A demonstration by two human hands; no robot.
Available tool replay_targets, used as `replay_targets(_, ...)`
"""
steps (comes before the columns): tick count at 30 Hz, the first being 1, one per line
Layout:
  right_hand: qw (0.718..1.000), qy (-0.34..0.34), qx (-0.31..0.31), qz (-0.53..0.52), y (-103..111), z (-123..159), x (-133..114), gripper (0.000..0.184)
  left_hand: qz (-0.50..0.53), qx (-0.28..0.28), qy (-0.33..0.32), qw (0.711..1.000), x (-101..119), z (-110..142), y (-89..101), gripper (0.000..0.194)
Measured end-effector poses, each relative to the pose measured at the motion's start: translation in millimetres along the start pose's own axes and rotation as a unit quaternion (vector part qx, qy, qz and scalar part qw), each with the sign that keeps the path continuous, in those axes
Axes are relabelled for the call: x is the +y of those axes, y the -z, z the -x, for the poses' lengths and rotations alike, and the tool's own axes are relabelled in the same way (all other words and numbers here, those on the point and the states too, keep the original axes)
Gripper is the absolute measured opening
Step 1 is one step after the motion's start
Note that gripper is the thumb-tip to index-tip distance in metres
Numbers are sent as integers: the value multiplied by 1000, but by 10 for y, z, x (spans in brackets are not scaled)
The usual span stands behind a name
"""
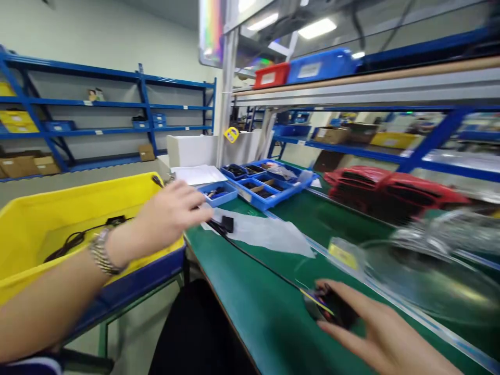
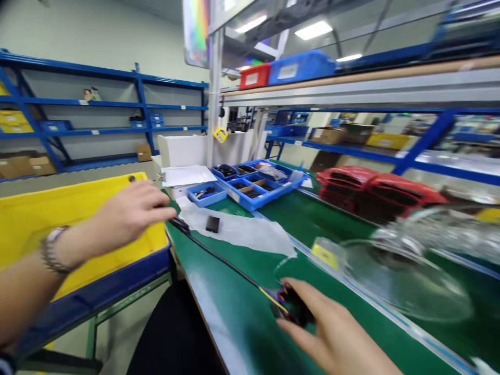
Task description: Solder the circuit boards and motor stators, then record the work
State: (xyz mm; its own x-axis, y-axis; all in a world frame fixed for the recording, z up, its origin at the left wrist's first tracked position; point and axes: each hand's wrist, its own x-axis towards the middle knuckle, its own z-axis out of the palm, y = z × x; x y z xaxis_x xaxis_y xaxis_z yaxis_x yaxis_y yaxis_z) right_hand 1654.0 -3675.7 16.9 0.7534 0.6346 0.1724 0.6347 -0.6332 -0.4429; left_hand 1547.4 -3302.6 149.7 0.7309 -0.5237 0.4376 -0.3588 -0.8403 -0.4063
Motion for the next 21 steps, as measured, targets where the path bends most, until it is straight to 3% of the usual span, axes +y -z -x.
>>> replay_targets(2,996,83,-2,10,30,-759,-643,43,-40,-25,70,996,-546,406,266,35)
replay_targets(4,983,180,-7,33,-58,-1449,-1284,43,-68,-61,122,988,-1045,871,369,37)
replay_targets(7,959,270,-26,80,-370,-2295,-2097,35,-76,-148,160,973,-1641,1560,265,40)
replay_targets(9,939,317,-57,119,-652,-2708,-2500,33,-62,-209,166,962,-1890,1943,99,42)
replay_targets(11,912,360,-106,163,-950,-2989,-2792,34,-43,-265,167,949,-2002,2234,-83,42)
replay_targets(14,868,392,-208,223,-1362,-3203,-3051,36,-18,-330,160,930,-1968,2512,-322,37)
replay_targets(17,823,394,-306,271,-1699,-3281,-3160,39,13,-357,156,921,-1824,2662,-516,28)
replay_targets(21,771,404,-382,311,-2023,-3320,-3161,45,78,-376,174,907,-1598,2756,-710,28)
